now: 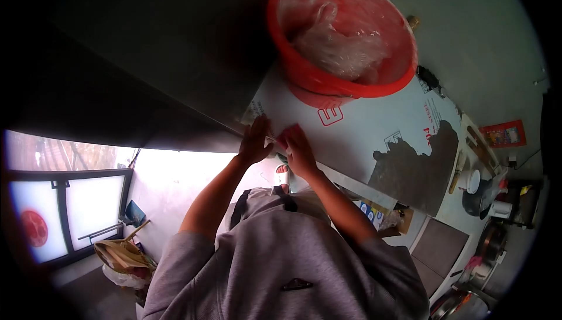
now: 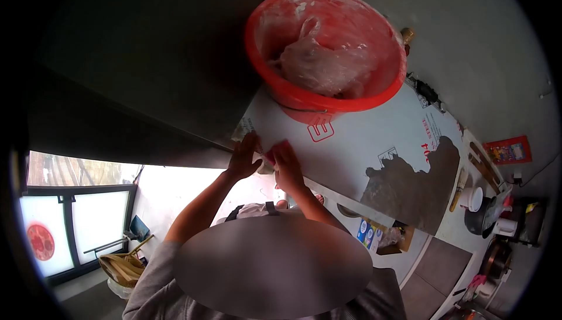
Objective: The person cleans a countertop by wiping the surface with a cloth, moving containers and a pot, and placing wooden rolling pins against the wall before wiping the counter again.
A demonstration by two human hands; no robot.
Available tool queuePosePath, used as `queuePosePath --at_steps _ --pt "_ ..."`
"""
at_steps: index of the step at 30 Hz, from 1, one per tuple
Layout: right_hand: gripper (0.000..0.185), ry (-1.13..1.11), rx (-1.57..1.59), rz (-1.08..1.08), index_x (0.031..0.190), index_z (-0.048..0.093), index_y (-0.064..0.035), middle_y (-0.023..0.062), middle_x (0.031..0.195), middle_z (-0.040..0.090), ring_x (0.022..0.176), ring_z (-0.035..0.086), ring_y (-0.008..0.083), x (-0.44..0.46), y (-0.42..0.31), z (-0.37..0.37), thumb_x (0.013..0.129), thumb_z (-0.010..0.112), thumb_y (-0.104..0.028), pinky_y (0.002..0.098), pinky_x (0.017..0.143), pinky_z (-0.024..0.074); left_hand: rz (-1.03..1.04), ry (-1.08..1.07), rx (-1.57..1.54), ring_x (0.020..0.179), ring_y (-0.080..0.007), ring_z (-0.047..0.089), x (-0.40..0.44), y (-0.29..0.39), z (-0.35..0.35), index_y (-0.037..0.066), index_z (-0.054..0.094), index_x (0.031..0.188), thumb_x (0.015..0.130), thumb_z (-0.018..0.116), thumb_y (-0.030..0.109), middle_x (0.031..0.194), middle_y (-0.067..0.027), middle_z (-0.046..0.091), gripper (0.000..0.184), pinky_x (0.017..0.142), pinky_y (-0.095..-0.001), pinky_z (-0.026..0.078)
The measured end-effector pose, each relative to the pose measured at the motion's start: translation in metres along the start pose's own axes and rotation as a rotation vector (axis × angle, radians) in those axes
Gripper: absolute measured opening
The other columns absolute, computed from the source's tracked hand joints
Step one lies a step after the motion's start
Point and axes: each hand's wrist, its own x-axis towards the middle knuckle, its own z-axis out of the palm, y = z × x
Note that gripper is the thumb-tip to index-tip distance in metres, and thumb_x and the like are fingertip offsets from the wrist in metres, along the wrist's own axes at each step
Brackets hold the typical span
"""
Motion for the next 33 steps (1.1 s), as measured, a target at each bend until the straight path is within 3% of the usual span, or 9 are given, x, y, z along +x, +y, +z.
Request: queuePosePath --at_steps 6,10,12,20,21,25,28,31,33 --pt "0.059 -0.006 -0.125 -0.063 0.128 0.050 0.0014 0.0233 0.141 0.039 0.134 0.034 0.0413 0.015 0.037 -0.035 0.070 0.053 0.010 0.0468 0.112 0.0273 -0.066 0.096 0.029 0.140 -0.0444 0.019 -0.019 -0.001 -0.012 -0.004 0.021 0.145 0.073 0.072 0.026 0.150 -0.0294 0.019 0.093 0.113 -0.0479 0.020" --pt "0.061 0.056 -0.016 0.095 0.123 0.054 -0.0028 0.0210 0.131 0.047 0.131 0.038 0.0409 0.052 0.033 -0.004 0.063 0.052 0.010 0.0458 0.108 0.0325 -0.118 0.072 -0.002 0.139 -0.0445 0.021 -0.019 0.001 -0.013 -0.004 0.022 0.145 0.074 0.071 0.028 0.150 -0.0301 0.019 0.092 0.113 -0.0502 0.020" --pt "0.044 0.230 -0.146 -0.134 0.109 0.059 -0.0023 0.0169 0.113 0.056 0.112 0.049 0.0390 0.048 -0.016 0.000 0.066 0.054 0.008 0.0459 0.101 0.0390 -0.121 0.055 0.050 0.141 -0.0439 0.018 -0.012 0.000 -0.014 -0.003 0.021 0.146 0.075 0.071 0.030 0.151 -0.0303 0.018 0.093 0.113 -0.0514 0.018" --pt "0.046 -0.042 0.011 -0.263 0.105 0.058 -0.0029 0.0170 0.110 0.053 0.110 0.048 0.0391 0.080 -0.007 -0.020 0.061 0.053 0.010 0.0471 0.092 0.0424 -0.152 0.077 0.010 0.142 -0.0414 0.014 0.012 0.004 -0.002 0.000 0.026 0.144 0.081 0.065 0.041 0.151 -0.0277 0.019 0.085 0.114 -0.0545 0.013" --pt "0.034 -0.095 -0.006 -0.205 0.107 0.058 -0.0051 0.0157 0.113 0.053 0.108 0.048 0.0392 0.094 0.001 -0.014 0.073 0.054 -0.001 0.0469 0.095 0.0402 -0.168 0.044 0.024 0.143 -0.0419 0.012 0.013 0.003 -0.002 0.000 0.026 0.144 0.081 0.065 0.042 0.151 -0.0279 0.018 0.085 0.114 -0.0548 0.012" --pt "0.027 -0.033 0.154 0.134 0.105 0.058 -0.0048 0.0169 0.112 0.054 0.106 0.050 0.0370 0.100 0.000 0.028 0.079 0.050 -0.003 0.0449 0.092 0.0414 -0.103 0.054 -0.050 0.143 -0.0443 0.008 0.005 -0.004 -0.003 0.002 0.022 0.146 0.078 0.069 0.041 0.152 -0.0279 0.014 0.091 0.113 -0.0563 0.011" --pt "0.027 0.193 -0.181 -0.241 0.098 0.057 -0.0029 0.0153 0.102 0.054 0.100 0.051 0.0356 0.062 -0.020 0.027 0.073 0.053 0.004 0.0418 0.089 0.0436 -0.138 -0.029 -0.056 0.142 -0.0451 0.007 0.013 0.003 -0.015 0.003 0.019 0.147 0.074 0.072 0.038 0.152 -0.0276 0.013 0.097 0.114 -0.0556 0.011" --pt "0.028 -0.087 0.029 -0.139 0.100 0.056 -0.0020 0.0157 0.106 0.055 0.103 0.051 0.0361 0.099 -0.021 0.008 0.073 0.053 0.005 0.0431 0.091 0.0430 -0.180 -0.165 -0.113 0.145 -0.0418 -0.003 0.013 0.006 -0.030 0.002 0.009 0.150 0.072 0.074 0.037 0.155 -0.0262 0.002 0.107 0.114 -0.0562 0.008" --pt "0.026 0.003 0.000 -0.230 0.102 0.056 -0.0027 0.0143 0.107 0.054 0.106 0.049 0.0348 0.135 -0.003 0.017 0.076 0.052 -0.002 0.0431 0.092 0.0424 -0.174 -0.073 -0.116 0.144 -0.0408 0.006 0.009 0.004 -0.022 0.000 0.016 0.147 0.069 0.075 0.032 0.153 -0.0269 0.010 0.103 0.114 -0.0533 0.011"
